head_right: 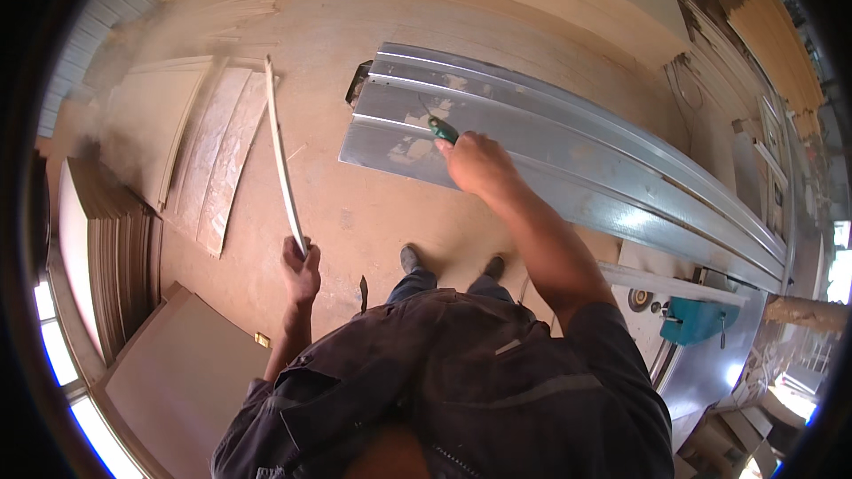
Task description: The person assembles a metal frame using a screwdriver. They pick up metal bars, align them on a table saw, and fasten them together with screws. The person also uses a calculator and a tape measure during the process.
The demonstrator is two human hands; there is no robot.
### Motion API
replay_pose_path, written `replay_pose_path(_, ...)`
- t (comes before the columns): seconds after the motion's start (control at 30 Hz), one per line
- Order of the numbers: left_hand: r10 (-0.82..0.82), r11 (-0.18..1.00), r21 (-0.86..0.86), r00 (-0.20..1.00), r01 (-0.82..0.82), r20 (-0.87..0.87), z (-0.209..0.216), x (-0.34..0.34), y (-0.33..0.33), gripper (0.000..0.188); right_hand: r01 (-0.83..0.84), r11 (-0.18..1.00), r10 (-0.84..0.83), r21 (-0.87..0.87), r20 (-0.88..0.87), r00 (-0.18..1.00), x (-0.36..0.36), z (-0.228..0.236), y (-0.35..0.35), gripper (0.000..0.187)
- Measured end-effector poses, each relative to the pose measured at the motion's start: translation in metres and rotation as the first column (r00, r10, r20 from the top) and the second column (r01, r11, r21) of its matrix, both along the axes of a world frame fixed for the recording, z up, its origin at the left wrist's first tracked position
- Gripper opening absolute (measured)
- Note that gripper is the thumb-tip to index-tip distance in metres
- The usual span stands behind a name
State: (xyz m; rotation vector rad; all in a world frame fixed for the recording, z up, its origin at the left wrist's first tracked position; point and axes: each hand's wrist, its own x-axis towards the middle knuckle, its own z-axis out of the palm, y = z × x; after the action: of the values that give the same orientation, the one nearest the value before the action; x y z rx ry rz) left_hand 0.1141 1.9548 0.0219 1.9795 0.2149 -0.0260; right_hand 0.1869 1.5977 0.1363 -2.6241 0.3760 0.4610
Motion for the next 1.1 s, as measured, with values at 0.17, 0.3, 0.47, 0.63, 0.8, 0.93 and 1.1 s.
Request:
replay_pose_path(0.17,-0.088,0.987,-0.136,0.996,0.089,0.014,0.012,0.058,-0.025,0.015,-0.234,0.972,0.234,0.005,-0.001,0.972,0.028,0.018,0.045,0.059)
replay_pose_path(0.3,-0.053,0.97,-0.24,0.999,0.049,-0.011,0.034,0.067,-0.036,0.015,-0.27,0.961,0.266,-0.066,-0.068,0.962,0.075,0.024,0.058,0.061)
replay_pose_path(0.47,-0.049,0.994,-0.094,0.999,0.048,-0.007,0.015,0.037,0.007,0.012,-0.309,0.946,0.3,-0.102,-0.095,0.949,0.094,0.009,0.053,0.062)
replay_pose_path(0.63,-0.135,0.991,-0.024,0.991,0.135,-0.024,-0.001,0.025,0.013,0.018,-0.324,0.945,0.326,0.038,-0.152,0.933,0.068,0.012,0.03,0.06)
replay_pose_path(0.8,-0.36,0.929,0.129,0.928,0.347,0.098,-0.009,0.057,-0.033,0.029,0.019,0.988,-0.017,-0.153,0.013,1.0,-0.02,0.01,-0.065,0.054)
replay_pose_path(0.93,-0.592,0.787,0.266,0.803,0.557,0.068,-0.003,0.088,-0.088,0.034,0.178,0.922,-0.261,-0.343,-0.212,0.942,-0.135,-0.014,-0.188,0.028)
replay_pose_path(1.1,-0.745,0.648,0.345,0.658,0.679,0.106,-0.014,0.112,-0.154,0.034,0.425,0.694,-0.588,-0.581,-0.117,0.8,-0.273,0.012,-0.295,0.032)
